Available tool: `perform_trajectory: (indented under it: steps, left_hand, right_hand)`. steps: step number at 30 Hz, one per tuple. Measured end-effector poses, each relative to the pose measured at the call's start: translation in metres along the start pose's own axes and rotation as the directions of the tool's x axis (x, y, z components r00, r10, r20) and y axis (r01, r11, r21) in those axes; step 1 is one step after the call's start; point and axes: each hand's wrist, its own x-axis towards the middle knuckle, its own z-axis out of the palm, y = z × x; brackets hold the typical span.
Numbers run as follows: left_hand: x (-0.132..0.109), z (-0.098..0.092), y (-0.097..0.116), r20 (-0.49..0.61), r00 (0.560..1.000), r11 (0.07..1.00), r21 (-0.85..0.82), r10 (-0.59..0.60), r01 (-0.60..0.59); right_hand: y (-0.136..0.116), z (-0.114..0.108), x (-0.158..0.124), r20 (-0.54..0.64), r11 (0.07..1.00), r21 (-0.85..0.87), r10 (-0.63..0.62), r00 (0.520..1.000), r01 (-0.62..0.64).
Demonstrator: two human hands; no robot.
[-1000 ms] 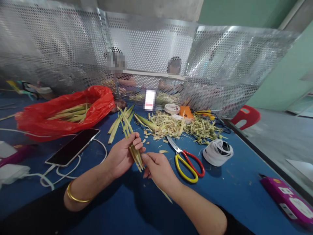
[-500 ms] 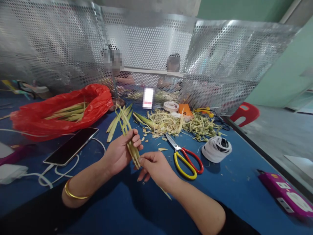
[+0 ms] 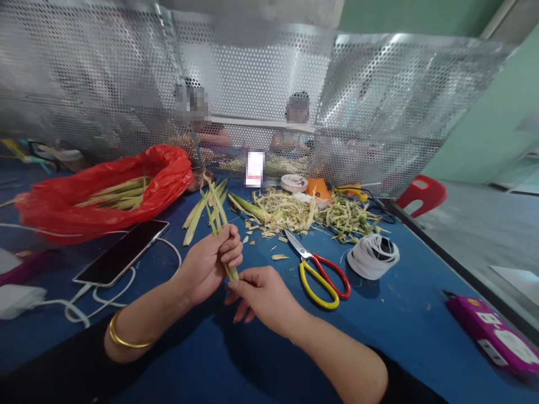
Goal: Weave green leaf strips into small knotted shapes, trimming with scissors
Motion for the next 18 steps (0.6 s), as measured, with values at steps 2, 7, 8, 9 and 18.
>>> perform_trajectory:
  steps: [2, 7, 8, 9, 18]
  left_hand:
    - [0.0, -0.001, 0.0, 0.004, 1.0, 1.0, 0.005, -0.007, 0.007]
    - [-0.001, -0.004, 0.0, -0.018, 1.0, 0.998, 0.051, -0.024, 0.024]
    - [-0.001, -0.004, 0.0, -0.024, 0.999, 0.998, 0.052, -0.035, 0.036]
    - [-0.001, -0.004, 0.0, -0.031, 0.999, 0.997, 0.058, -0.042, 0.043]
    - [-0.002, -0.004, -0.006, -0.073, 0.997, 0.98, 0.197, 0.025, -0.01]
  right_hand:
    - [0.001, 0.001, 0.001, -0.02, 1.0, 0.014, -0.001, 1.0, 0.002]
    - [-0.003, 0.001, 0.0, -0.099, 0.997, 0.061, -0.051, 0.994, 0.057]
    - [-0.005, 0.001, 0.0, -0.117, 0.996, 0.061, -0.056, 0.992, 0.064]
    - [-0.006, 0.0, 0.0, -0.132, 0.996, 0.059, -0.059, 0.99, 0.068]
    - [0.003, -0.002, 0.003, -0.084, 0.973, -0.194, -0.145, 0.986, 0.126]
